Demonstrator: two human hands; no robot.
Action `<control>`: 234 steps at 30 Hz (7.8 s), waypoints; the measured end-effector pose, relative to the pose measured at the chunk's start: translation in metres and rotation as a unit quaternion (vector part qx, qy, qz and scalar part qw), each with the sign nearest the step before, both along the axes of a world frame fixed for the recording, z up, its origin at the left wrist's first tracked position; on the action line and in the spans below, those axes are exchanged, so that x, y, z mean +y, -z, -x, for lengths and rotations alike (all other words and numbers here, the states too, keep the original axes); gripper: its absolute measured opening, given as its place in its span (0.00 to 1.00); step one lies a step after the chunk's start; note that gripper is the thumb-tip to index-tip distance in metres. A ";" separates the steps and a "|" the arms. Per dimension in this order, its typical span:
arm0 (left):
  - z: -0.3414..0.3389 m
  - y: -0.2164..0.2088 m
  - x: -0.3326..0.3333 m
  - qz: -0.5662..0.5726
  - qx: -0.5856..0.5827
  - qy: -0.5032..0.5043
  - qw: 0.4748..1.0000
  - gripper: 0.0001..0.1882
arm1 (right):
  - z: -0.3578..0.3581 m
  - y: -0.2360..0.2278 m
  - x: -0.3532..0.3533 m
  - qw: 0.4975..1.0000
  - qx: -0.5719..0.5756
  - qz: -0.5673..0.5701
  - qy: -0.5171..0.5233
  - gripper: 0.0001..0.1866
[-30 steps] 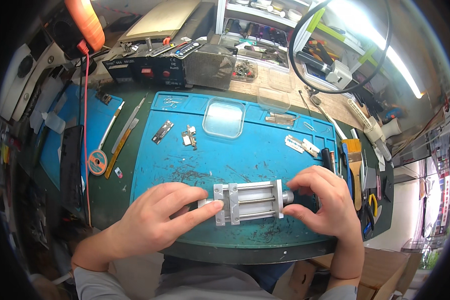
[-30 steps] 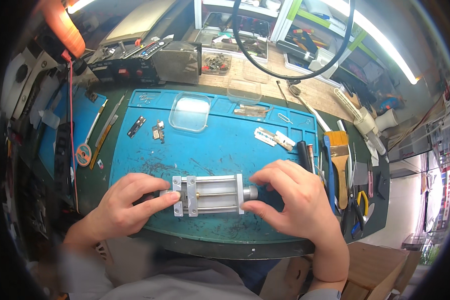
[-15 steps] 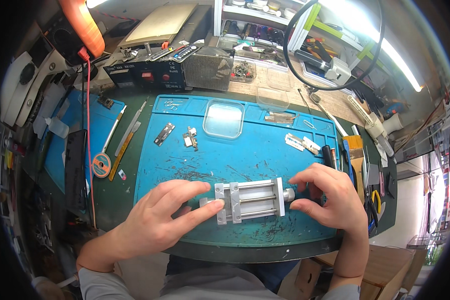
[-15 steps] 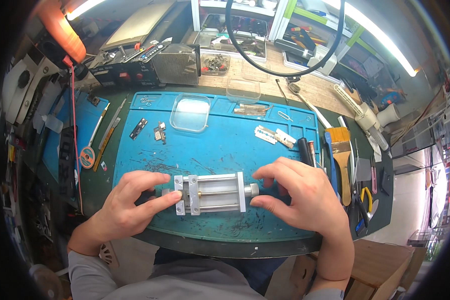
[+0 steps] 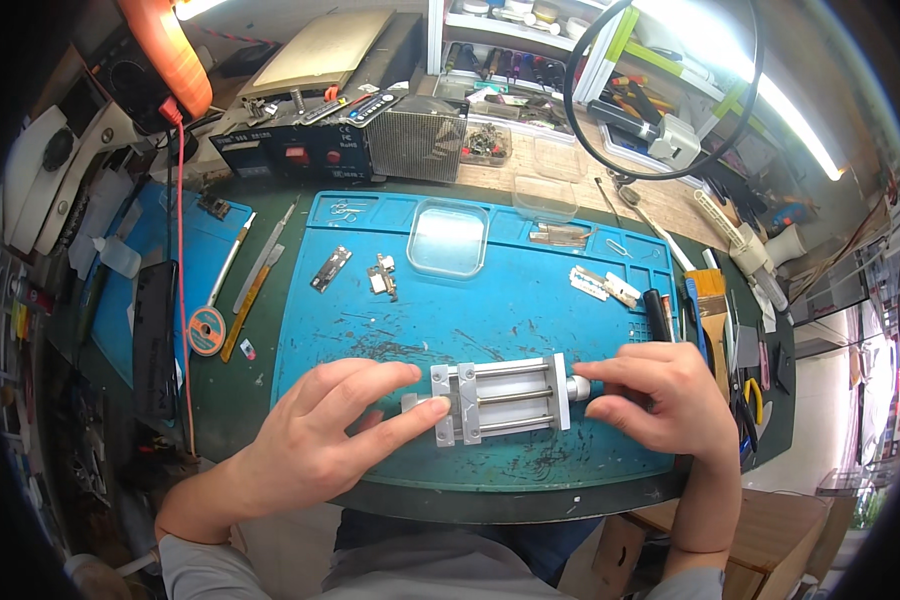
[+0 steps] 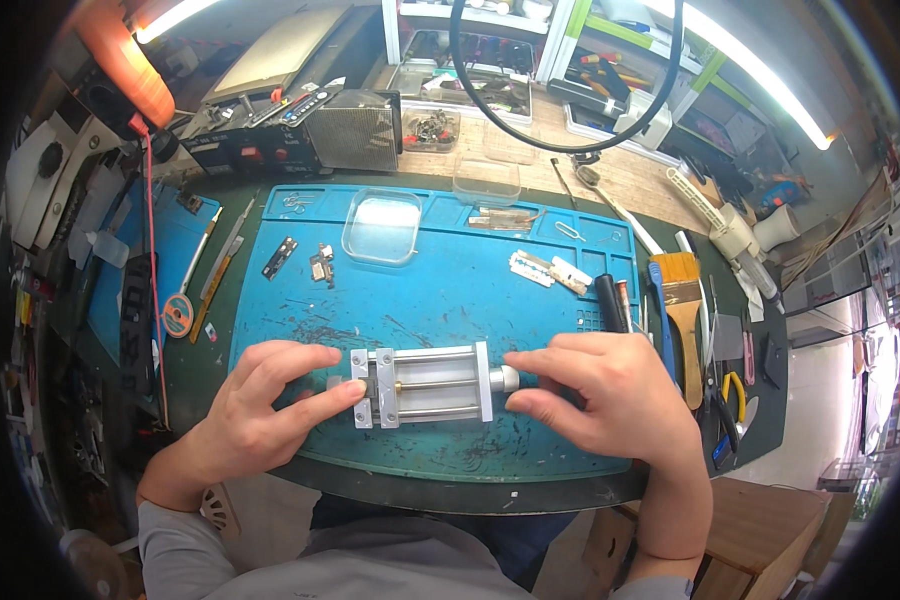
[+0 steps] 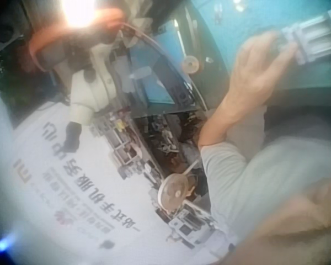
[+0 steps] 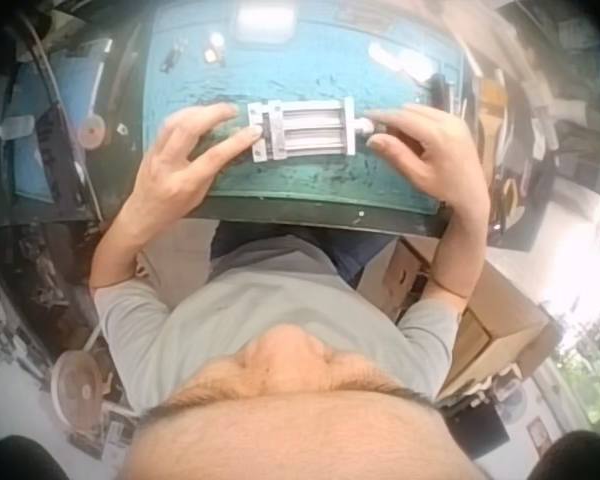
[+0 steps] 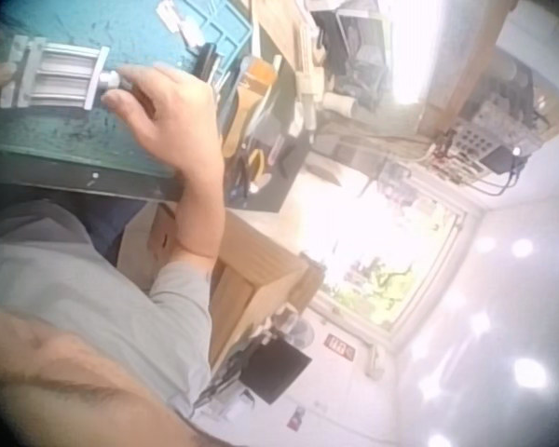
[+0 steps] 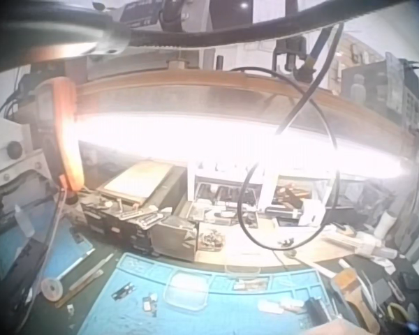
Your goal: The person assembles a small metal mechanical component on a blue workbench, using a screwdriver to tighten screws and a red marker to make alignment marks. The person repeatedly adjusts and repositions the component while working.
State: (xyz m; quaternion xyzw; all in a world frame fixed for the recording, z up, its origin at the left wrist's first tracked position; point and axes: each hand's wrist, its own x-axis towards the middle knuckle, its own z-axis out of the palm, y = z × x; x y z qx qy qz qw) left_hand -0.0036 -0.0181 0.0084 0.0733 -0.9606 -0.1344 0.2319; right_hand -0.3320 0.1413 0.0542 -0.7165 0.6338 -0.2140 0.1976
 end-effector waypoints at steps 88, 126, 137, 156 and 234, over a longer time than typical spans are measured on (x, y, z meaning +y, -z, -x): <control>0.004 0.002 0.005 0.033 0.033 0.002 0.999 0.27 | -0.070 0.019 -0.021 0.963 0.116 0.213 -0.116 0.26; 0.004 0.002 0.003 0.004 0.022 -0.019 1.000 0.32 | -0.067 0.026 -0.025 0.967 0.095 0.200 -0.122 0.21; 0.005 0.003 0.003 0.011 0.024 -0.021 0.999 0.32 | -0.062 0.028 -0.027 0.966 0.047 0.223 -0.120 0.24; 0.005 0.003 0.002 0.016 0.029 -0.009 0.999 0.30 | -0.064 0.031 -0.024 0.965 0.058 0.227 -0.116 0.23; 0.001 -0.001 0.000 0.023 0.076 0.041 0.996 0.28 | -0.065 0.026 -0.027 0.964 0.076 0.218 -0.128 0.25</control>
